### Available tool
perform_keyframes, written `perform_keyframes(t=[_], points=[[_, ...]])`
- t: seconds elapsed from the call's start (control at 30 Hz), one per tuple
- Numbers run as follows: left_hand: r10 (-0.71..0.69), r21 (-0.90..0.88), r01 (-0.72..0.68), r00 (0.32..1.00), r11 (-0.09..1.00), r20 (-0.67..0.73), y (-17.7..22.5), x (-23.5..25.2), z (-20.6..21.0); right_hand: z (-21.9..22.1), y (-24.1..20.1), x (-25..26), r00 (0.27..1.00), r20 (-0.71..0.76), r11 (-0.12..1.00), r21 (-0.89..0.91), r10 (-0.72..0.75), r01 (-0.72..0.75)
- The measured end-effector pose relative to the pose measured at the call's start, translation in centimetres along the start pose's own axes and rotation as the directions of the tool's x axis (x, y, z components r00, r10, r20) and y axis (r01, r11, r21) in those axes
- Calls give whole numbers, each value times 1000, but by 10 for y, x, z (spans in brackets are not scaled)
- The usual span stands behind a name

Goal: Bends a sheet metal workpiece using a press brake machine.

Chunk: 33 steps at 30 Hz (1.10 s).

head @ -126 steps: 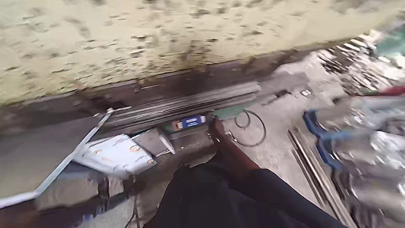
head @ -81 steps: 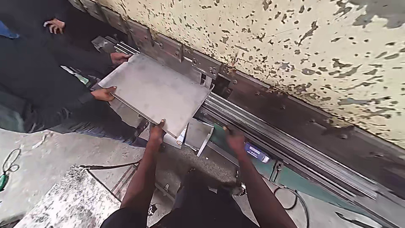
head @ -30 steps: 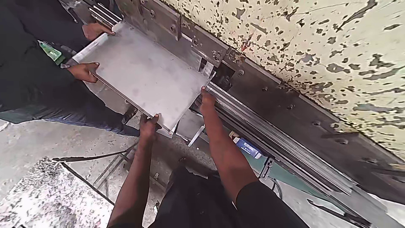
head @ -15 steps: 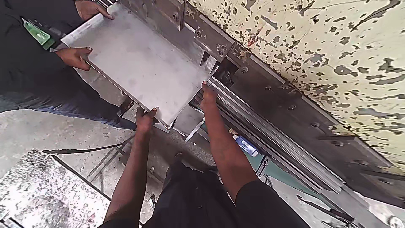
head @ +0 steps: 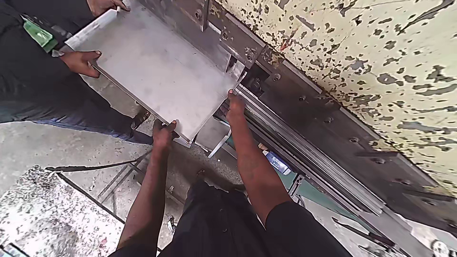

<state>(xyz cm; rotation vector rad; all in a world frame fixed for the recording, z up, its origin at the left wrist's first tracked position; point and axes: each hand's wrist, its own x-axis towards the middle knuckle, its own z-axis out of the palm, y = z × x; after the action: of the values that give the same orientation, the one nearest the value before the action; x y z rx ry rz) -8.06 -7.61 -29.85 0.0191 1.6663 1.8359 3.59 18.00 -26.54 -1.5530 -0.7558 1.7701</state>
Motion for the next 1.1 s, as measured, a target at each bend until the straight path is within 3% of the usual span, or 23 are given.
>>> perform_keyframes(t=[1.1], points=[[23,25,-23,1000,999,-3,7,-3,4,-1,-6,0,1000,16,999,-29,20,-19]])
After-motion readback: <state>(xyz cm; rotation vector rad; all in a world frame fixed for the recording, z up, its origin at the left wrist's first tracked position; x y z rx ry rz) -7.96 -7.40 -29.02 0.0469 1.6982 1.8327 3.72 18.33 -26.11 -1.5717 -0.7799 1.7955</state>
